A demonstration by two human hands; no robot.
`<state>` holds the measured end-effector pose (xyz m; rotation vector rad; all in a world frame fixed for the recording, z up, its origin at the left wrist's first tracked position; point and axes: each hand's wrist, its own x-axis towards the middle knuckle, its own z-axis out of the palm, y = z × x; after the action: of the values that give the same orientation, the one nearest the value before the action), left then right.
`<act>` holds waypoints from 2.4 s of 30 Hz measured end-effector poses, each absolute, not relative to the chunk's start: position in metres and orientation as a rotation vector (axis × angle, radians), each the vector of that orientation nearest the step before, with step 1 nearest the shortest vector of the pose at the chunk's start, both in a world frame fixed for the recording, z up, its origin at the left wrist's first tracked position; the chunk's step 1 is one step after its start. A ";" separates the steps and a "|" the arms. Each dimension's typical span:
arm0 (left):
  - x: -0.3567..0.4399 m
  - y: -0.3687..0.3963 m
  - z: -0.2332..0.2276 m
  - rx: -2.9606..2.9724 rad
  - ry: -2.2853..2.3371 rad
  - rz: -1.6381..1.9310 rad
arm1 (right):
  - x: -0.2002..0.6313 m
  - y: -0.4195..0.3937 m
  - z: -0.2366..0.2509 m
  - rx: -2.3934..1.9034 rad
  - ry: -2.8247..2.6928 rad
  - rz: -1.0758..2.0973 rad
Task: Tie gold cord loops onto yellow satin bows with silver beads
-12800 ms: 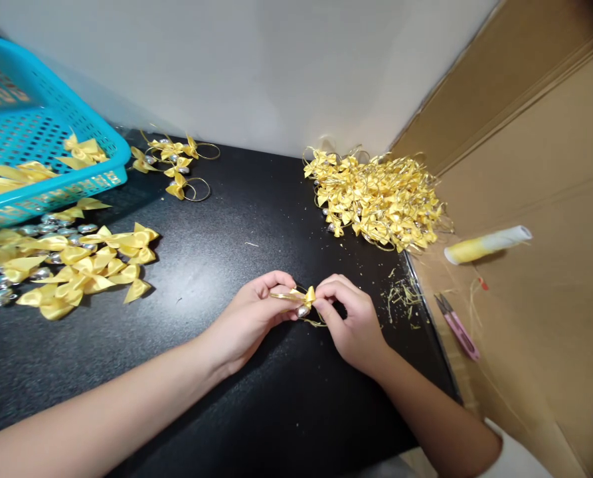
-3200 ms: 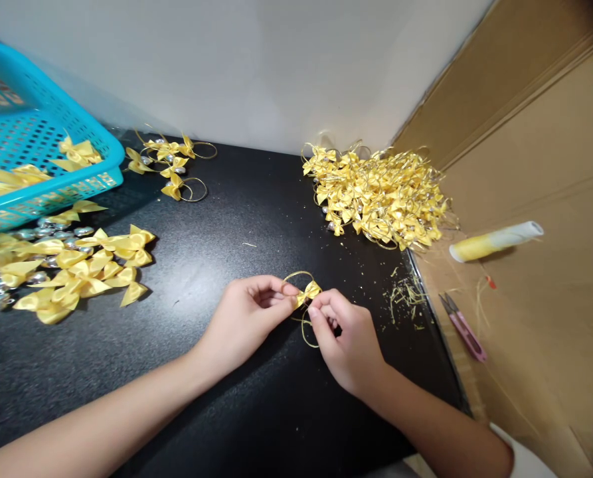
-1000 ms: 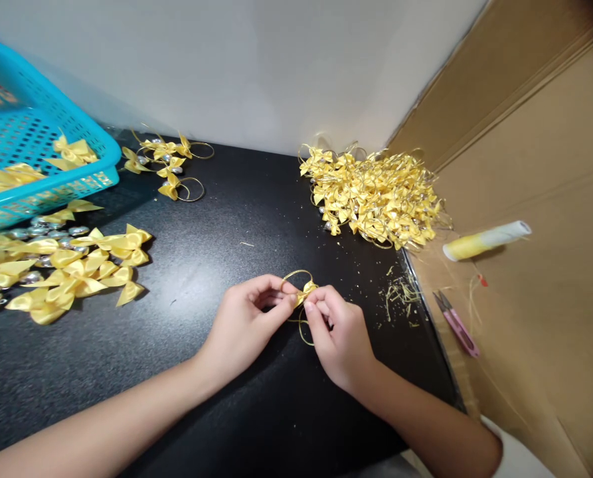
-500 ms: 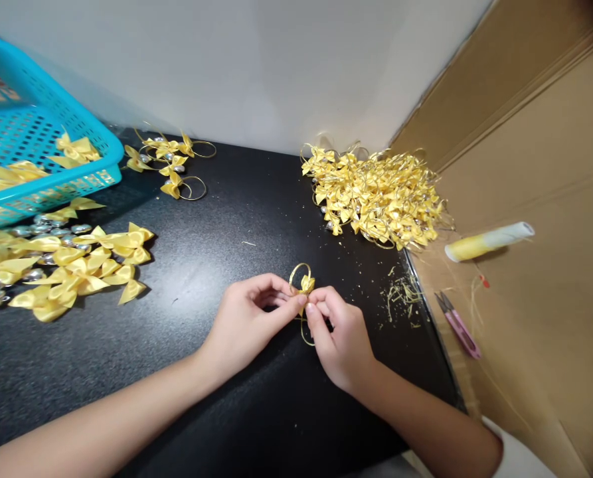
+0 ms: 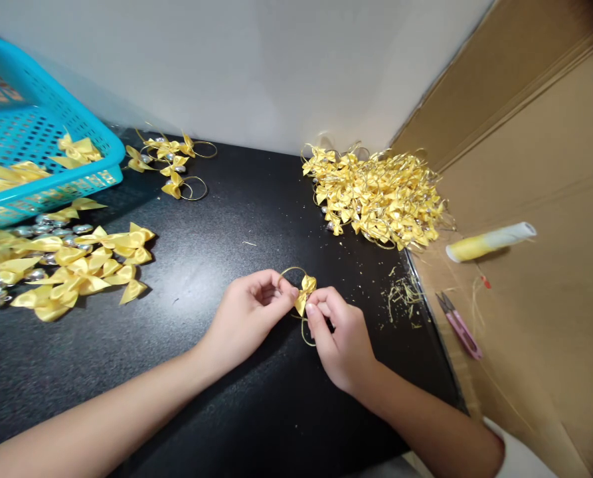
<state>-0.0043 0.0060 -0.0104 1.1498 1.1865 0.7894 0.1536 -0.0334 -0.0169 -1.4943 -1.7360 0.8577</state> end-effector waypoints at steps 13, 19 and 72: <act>-0.004 0.002 -0.011 1.158 1.120 0.870 | 0.154 -0.033 -0.017 -1.517 -1.706 0.892; -0.004 0.000 -0.013 1.177 1.126 0.867 | 0.155 -0.034 -0.019 -1.512 -1.712 0.879; -0.004 -0.001 -0.018 1.207 1.115 0.941 | 0.153 -0.034 -0.019 -1.525 -1.681 0.902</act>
<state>-0.0045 -0.0008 -0.0178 1.2073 1.1147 0.9415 0.1529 -0.0337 -0.0191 -1.5253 -1.6808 0.9016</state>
